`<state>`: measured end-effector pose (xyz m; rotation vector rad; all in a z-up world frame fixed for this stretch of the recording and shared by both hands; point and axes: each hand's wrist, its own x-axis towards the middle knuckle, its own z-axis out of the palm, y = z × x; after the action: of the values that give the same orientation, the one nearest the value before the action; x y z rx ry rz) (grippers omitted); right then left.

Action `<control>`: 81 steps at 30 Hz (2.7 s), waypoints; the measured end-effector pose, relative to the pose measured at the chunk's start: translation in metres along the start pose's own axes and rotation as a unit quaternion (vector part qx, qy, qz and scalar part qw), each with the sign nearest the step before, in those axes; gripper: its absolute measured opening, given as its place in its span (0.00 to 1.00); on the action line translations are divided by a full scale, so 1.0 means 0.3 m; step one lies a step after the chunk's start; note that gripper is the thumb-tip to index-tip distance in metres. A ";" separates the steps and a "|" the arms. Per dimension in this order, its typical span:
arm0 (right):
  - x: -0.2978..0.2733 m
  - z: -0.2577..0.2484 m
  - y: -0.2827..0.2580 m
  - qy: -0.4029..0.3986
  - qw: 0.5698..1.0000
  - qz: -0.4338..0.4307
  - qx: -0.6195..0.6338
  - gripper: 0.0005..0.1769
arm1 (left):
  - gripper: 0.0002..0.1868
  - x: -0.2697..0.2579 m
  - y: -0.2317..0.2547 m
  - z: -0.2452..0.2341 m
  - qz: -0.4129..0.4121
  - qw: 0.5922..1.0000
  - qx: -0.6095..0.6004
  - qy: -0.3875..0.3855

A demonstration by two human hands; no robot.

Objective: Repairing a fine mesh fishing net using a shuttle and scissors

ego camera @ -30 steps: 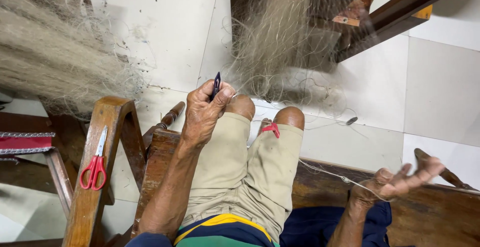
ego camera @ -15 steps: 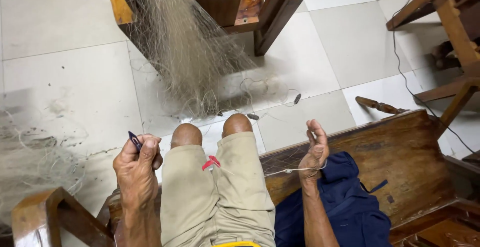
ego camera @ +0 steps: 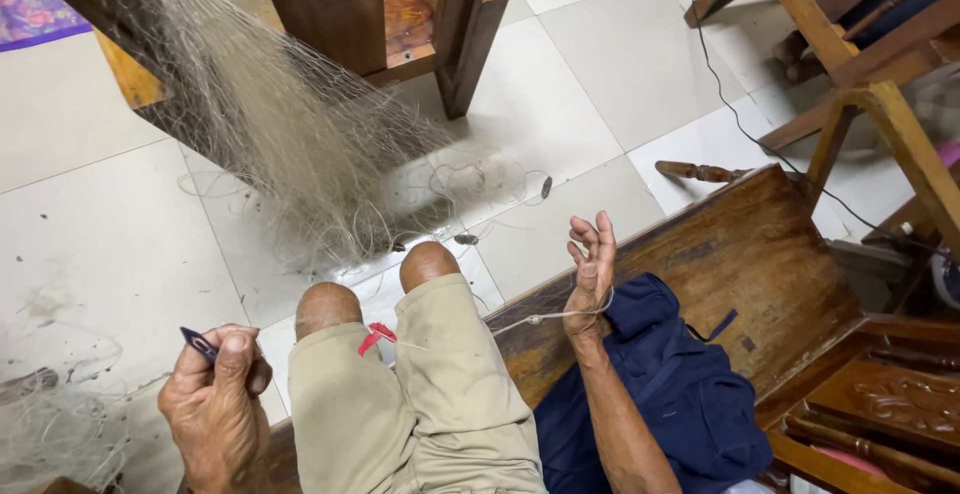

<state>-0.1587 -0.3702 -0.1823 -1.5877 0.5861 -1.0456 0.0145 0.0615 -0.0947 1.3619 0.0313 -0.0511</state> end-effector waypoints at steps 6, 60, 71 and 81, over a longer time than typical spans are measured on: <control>0.052 -0.015 0.014 -0.001 0.999 -0.032 0.032 0.67 | 0.11 0.023 0.069 0.013 0.008 1.000 0.023 0.014; 0.480 0.216 0.102 -0.153 0.979 0.122 0.058 0.60 | 0.10 0.168 0.145 0.250 -0.053 0.995 0.080 0.032; 0.497 0.098 0.082 -0.133 0.981 0.114 0.082 0.61 | 0.19 0.140 0.047 0.297 -0.060 0.996 0.063 0.015; 0.338 0.086 -0.102 -0.143 0.987 0.002 0.079 0.55 | 0.10 0.113 0.362 0.246 0.057 0.993 0.088 0.057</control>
<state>-0.0913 -0.4305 -0.1212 -1.5599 0.3036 -0.8191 0.0539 0.0111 0.0249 1.5394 0.0464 0.1224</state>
